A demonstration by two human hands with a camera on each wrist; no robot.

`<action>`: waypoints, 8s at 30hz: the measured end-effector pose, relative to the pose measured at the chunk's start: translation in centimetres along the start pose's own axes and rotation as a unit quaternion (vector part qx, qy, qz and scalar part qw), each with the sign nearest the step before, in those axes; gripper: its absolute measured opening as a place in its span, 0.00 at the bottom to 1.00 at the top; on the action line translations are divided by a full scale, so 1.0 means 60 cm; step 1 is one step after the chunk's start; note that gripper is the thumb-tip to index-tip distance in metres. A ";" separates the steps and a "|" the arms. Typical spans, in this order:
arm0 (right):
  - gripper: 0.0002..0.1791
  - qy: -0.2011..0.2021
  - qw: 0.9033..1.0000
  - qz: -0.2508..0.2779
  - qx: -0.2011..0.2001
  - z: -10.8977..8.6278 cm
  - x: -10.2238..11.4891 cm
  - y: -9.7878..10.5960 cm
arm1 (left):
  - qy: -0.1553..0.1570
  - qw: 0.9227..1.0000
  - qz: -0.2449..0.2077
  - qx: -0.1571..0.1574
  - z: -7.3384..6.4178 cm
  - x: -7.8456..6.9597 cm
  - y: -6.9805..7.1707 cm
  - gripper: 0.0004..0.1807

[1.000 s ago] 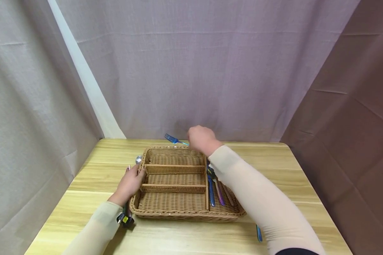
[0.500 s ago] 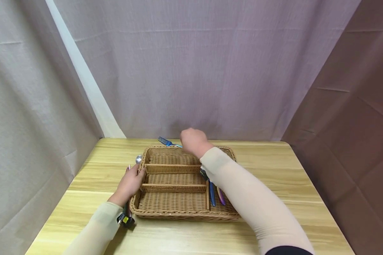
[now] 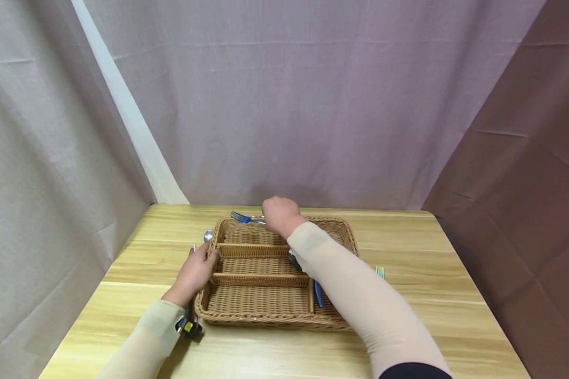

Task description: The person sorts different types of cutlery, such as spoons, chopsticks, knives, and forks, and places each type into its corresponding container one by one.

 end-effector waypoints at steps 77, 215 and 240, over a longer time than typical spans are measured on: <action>0.12 -0.017 0.979 -0.200 0.034 0.045 0.026 -0.131 | -0.004 1.000 0.008 -0.002 -0.037 -0.029 -0.022 0.27; 0.17 -0.173 0.965 0.102 -0.168 -0.343 -0.291 0.096 | -0.019 0.999 0.003 0.027 0.017 -0.006 -0.002 0.32; 0.08 -0.042 0.960 0.135 -0.243 -0.170 -0.115 0.150 | -0.018 1.000 0.009 0.020 0.012 -0.006 0.000 0.34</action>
Point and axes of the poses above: each hand's wrist, its own z-axis towards the middle knuckle, its own y-axis out of the back of the hand, x = y × z, the point moved 9 cm from there along z, towards the middle knuckle, and after that the axes turned 5 degrees about x, right-handed, at the moved point
